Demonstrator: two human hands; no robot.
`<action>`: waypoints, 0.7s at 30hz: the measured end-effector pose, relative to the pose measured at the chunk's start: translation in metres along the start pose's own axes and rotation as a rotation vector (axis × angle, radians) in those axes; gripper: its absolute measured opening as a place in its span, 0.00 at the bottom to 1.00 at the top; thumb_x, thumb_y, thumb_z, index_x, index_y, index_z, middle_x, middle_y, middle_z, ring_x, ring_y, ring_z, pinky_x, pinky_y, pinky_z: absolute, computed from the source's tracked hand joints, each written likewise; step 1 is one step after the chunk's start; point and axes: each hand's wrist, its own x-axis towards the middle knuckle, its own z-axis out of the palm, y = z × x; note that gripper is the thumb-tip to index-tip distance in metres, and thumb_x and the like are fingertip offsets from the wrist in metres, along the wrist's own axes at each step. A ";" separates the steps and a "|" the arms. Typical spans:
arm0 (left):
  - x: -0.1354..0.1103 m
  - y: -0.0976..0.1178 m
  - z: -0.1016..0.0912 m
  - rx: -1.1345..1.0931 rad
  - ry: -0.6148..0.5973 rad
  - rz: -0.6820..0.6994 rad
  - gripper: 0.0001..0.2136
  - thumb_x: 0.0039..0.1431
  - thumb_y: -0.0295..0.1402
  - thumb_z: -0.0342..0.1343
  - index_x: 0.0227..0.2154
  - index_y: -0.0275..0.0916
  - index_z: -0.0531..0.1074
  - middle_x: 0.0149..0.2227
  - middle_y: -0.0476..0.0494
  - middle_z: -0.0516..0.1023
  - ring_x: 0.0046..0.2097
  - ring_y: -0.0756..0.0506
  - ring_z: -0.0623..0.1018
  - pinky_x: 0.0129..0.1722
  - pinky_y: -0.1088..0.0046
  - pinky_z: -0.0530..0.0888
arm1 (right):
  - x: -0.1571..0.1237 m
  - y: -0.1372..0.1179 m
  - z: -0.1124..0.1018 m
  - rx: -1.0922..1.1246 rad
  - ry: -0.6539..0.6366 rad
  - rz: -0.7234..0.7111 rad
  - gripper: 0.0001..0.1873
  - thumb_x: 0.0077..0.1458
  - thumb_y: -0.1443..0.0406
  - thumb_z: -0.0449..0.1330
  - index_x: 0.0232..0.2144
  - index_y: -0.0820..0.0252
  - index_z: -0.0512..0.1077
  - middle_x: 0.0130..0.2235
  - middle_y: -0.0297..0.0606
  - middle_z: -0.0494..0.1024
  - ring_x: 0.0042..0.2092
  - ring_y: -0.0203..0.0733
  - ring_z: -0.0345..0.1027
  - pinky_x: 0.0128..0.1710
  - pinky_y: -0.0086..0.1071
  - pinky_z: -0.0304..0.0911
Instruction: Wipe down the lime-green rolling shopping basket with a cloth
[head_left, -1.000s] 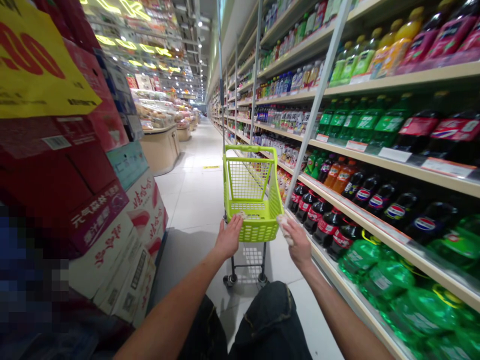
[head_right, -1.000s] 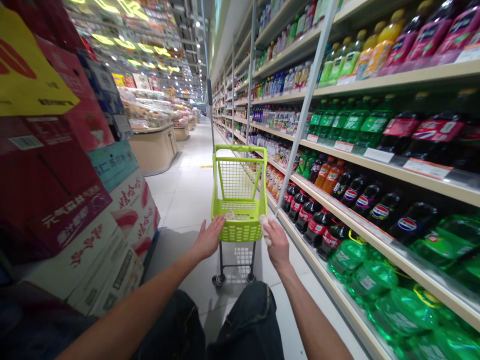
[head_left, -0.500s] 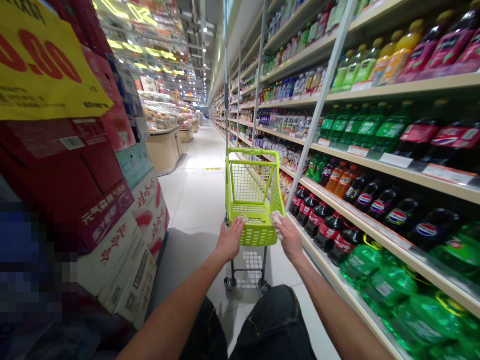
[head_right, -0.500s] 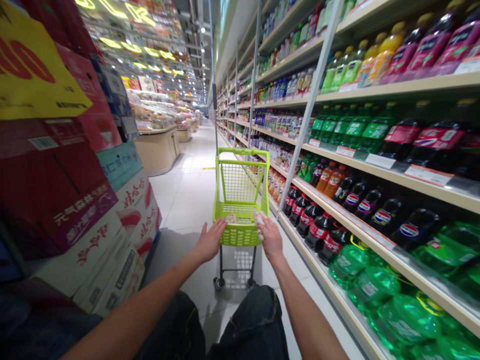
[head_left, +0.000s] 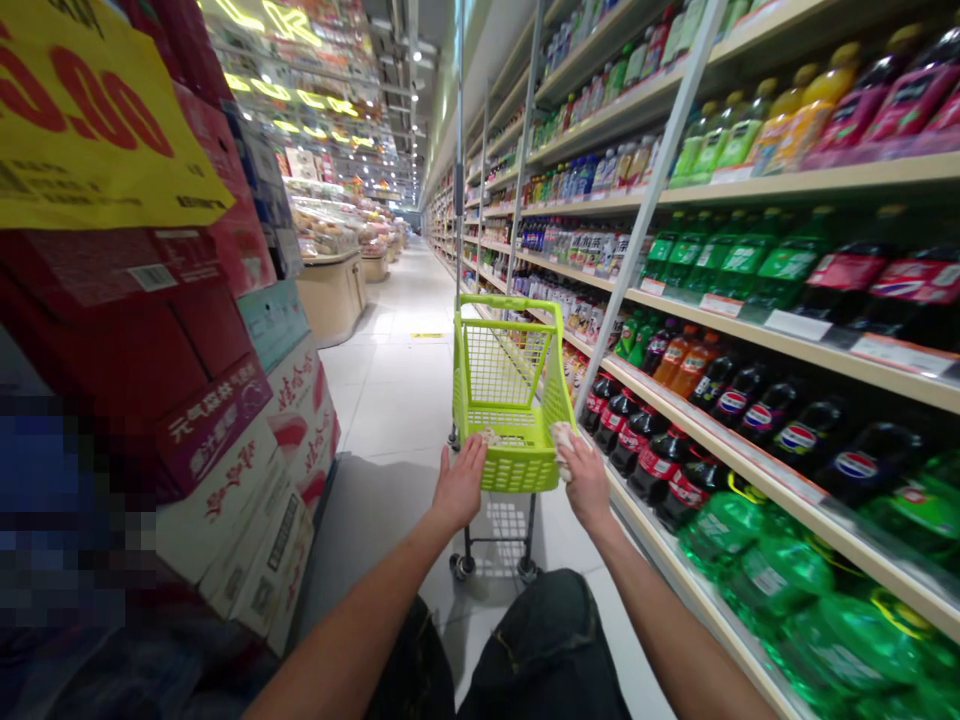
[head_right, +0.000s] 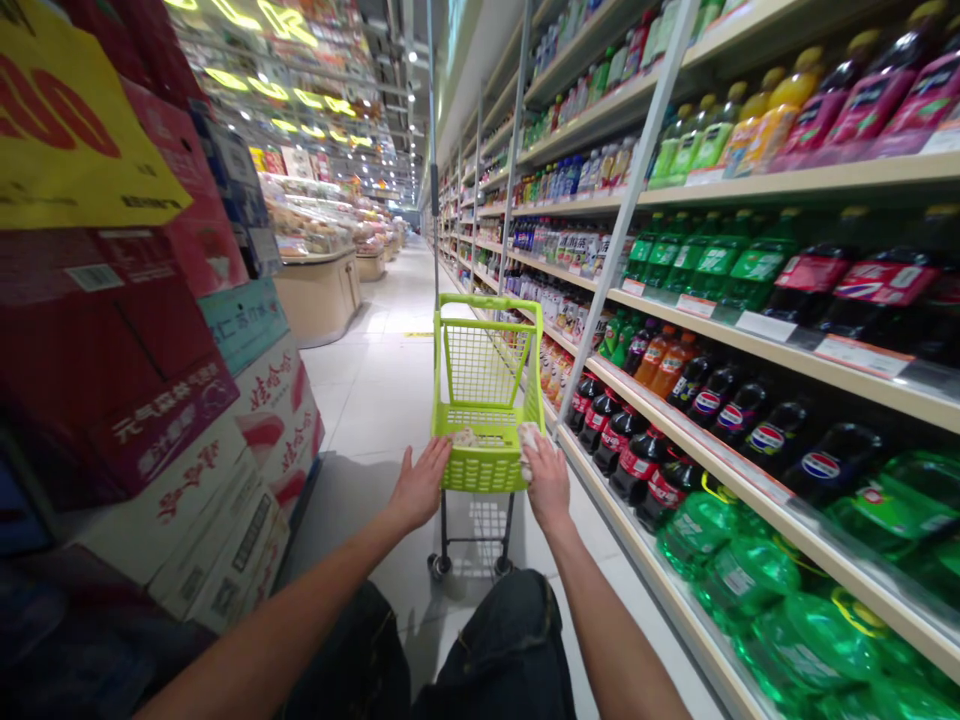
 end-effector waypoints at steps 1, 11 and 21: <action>0.000 0.001 0.001 -0.007 -0.002 -0.007 0.32 0.46 0.20 0.40 0.59 0.33 0.47 0.63 0.40 0.46 0.64 0.44 0.46 0.58 0.48 0.46 | -0.001 -0.001 0.000 -0.008 0.008 0.017 0.23 0.49 0.76 0.47 0.45 0.57 0.69 0.54 0.44 0.66 0.57 0.44 0.55 0.54 0.45 0.49; 0.001 -0.005 -0.004 0.018 0.002 -0.035 0.31 0.47 0.19 0.39 0.58 0.32 0.48 0.63 0.40 0.48 0.63 0.43 0.46 0.58 0.47 0.45 | 0.000 -0.036 0.020 0.029 -0.091 -0.131 0.21 0.51 0.76 0.47 0.43 0.59 0.70 0.54 0.45 0.66 0.57 0.43 0.56 0.53 0.43 0.51; 0.004 0.004 -0.008 -0.028 0.026 -0.013 0.28 0.50 0.21 0.39 0.57 0.34 0.52 0.61 0.39 0.54 0.63 0.45 0.50 0.59 0.50 0.46 | 0.004 -0.069 0.034 0.180 -0.103 -0.123 0.20 0.49 0.76 0.48 0.42 0.58 0.71 0.54 0.43 0.66 0.57 0.43 0.55 0.54 0.43 0.53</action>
